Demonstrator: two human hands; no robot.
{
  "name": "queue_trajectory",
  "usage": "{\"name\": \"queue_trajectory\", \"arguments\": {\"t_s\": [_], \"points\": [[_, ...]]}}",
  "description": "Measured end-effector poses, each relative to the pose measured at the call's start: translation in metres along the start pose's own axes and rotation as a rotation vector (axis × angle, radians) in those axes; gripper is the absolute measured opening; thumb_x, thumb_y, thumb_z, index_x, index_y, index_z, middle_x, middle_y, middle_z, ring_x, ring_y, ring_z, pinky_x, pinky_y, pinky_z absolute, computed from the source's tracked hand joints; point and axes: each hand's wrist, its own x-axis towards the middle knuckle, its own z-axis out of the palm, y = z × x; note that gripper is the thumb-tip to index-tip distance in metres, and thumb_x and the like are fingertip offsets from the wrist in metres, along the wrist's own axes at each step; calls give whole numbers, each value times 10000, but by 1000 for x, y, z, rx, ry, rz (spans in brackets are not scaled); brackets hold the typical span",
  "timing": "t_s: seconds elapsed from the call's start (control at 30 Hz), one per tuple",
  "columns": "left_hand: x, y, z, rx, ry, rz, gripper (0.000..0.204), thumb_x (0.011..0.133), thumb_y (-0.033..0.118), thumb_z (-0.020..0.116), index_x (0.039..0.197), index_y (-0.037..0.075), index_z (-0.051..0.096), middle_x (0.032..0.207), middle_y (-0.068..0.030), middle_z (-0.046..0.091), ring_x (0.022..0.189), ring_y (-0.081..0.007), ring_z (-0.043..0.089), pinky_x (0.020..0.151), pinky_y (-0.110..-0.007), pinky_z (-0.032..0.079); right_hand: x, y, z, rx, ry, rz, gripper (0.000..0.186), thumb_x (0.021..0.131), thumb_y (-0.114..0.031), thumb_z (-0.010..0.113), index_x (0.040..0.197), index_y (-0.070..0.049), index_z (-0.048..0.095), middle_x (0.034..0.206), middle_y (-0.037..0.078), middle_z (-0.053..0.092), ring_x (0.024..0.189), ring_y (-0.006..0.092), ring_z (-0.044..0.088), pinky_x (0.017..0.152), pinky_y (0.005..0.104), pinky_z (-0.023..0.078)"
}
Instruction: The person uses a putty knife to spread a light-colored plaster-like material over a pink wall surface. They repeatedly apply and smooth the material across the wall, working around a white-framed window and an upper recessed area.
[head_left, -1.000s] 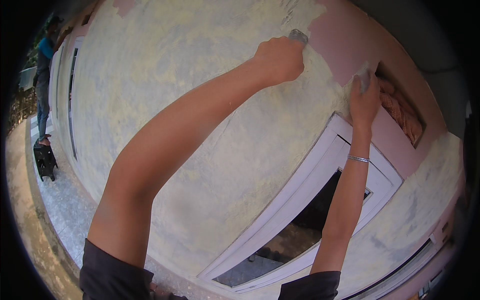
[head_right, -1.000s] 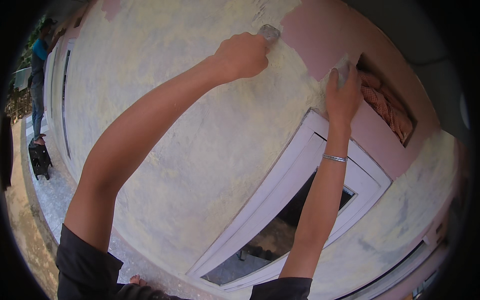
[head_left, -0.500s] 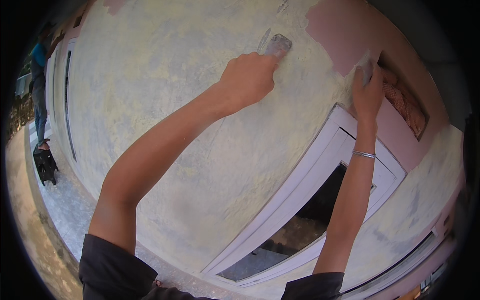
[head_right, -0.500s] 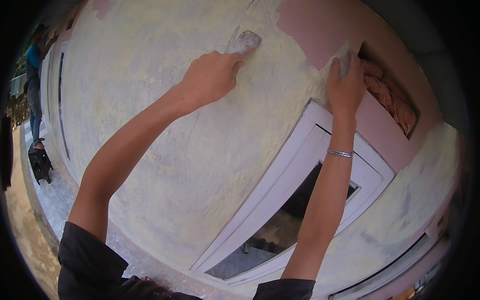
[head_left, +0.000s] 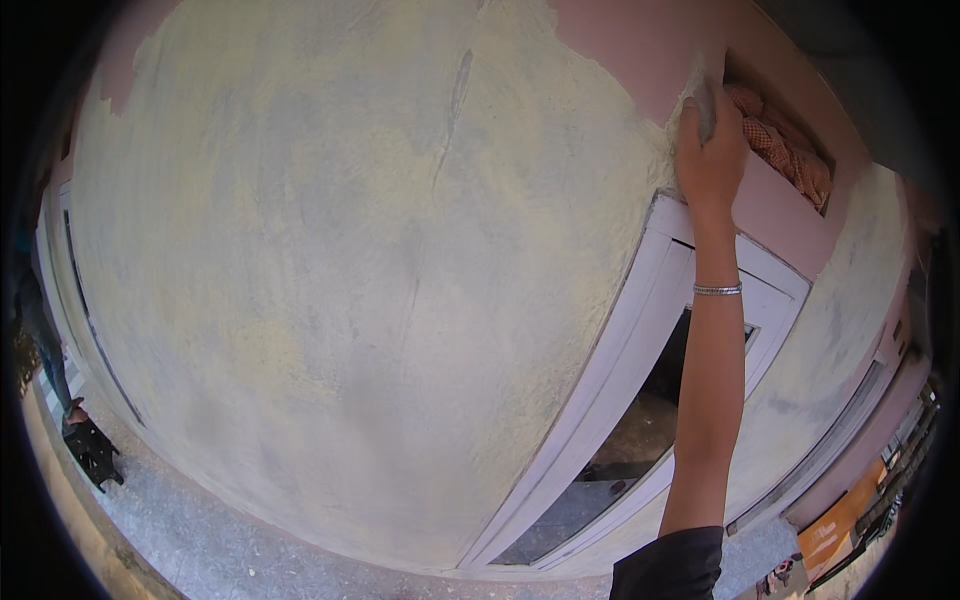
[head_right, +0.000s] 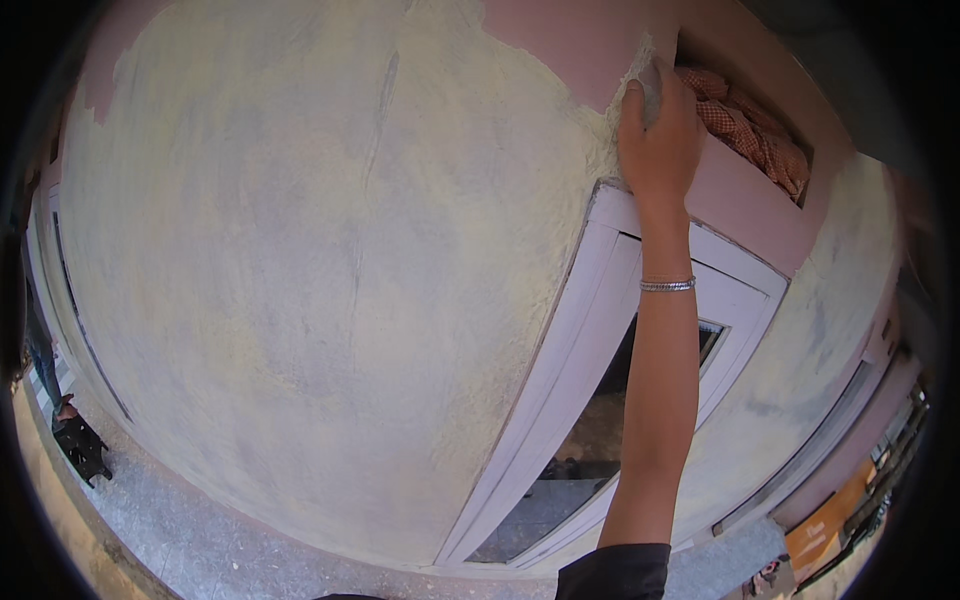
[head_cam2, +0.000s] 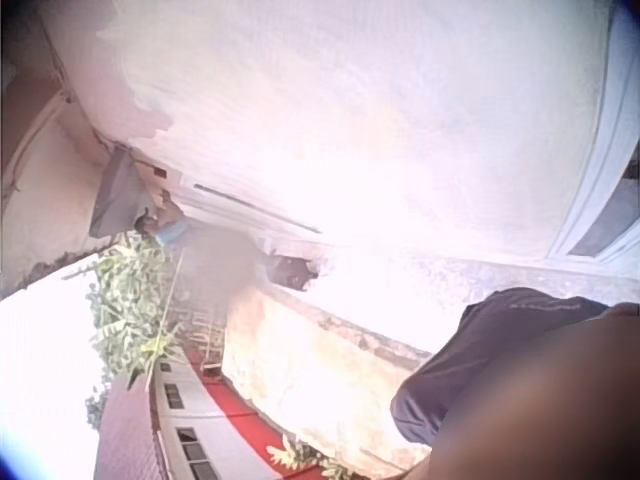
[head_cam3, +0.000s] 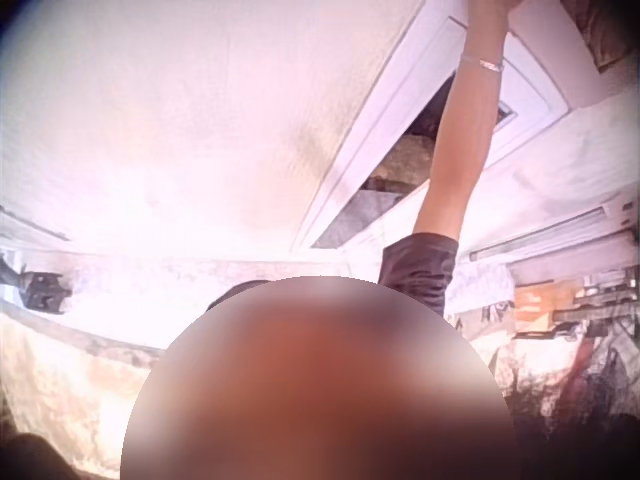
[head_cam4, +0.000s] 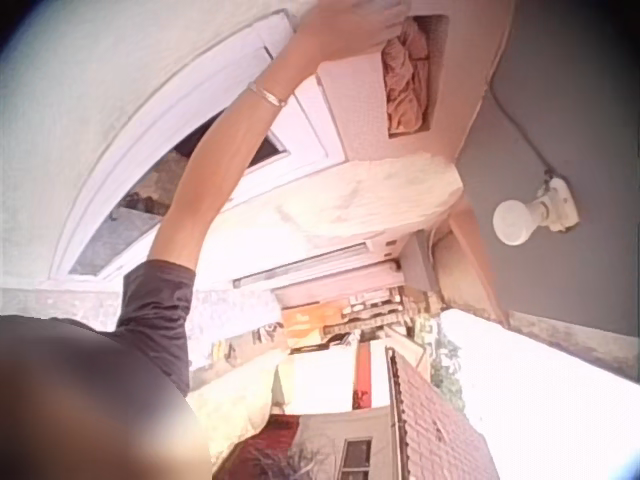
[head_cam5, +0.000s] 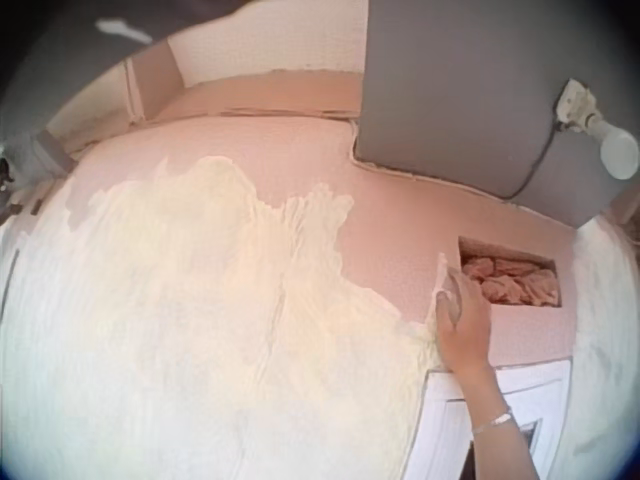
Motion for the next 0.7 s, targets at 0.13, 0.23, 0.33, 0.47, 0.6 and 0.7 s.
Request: {"name": "queue_trajectory", "arguments": {"t_s": [0.13, 0.23, 0.33, 0.47, 0.6, 0.7], "points": [[-11, -30, 12, -273, -54, -90, 571, 903, 96, 650, 1469, 64, 573, 824, -127, 628, 651, -262, 599, 585, -450, 489, -4, 3, 4, 74, 17, 1, 474, 1004, -299, 641, 1373, 0, 660, 1302, 244, 703, 1208, 411, 674, 1055, 454, 517], [5, 4, 25, -510, -28, -17, 630, 857, 46, 668, 1477, 35, 557, 720, -103, 596, 538, -227, 559, 502, -420, 460, -8, 8, 6, 42, 83, -81, 470, 1000, -298, 652, 1333, 32, 679, 1244, 256, 727, 1174, 410, 692, 1032, 444, 530], [14, 89, 15, -771, 71, 258, 690, 811, -4, 687, 1485, 7, 541, 617, -79, 565, 425, -191, 519, 418, -391, 432, -6, 7, 6, 81, -3, -16, 544, 1025, -346, 613, 1418, 31, 619, 1378, 276, 652, 1301, 407, 611, 1123, 447, 456], [-62, 243, -35, -850, 205, 921, 720, 902, -18, 599, 1597, 75, 436, 611, -29, 537, 411, -140, 510, 364, -330, 418, -4, -26, -12, -5, -91, 33, 562, 1000, -315, 657, 1431, 40, 585, 1354, 277, 642, 1261, 447, 608, 1091, 479, 476], [-208, 329, -52, -798, -15, 1351, 694, 1027, 36, 587, 1665, 136, 333, 673, -25, 568, 445, -114, 515, 384, -300, 425, -95, -104, -97, 253, -260, 24, 502, 1007, -147, 671, 1460, 31, 549, 1396, 256, 617, 1299, 371, 604, 1133, 460, 445], [-293, 348, -28, -698, -193, 1437, 698, 1028, 43, 602, 1662, 129, 325, 737, -31, 597, 501, -97, 528, 431, -281, 435, -236, -195, -191, 921, -723, 369, 498, 965, -80, 704, 1437, 31, 589, 1160, 201, 753, 1137, 311, 708, 1059, 432, 499]]}}
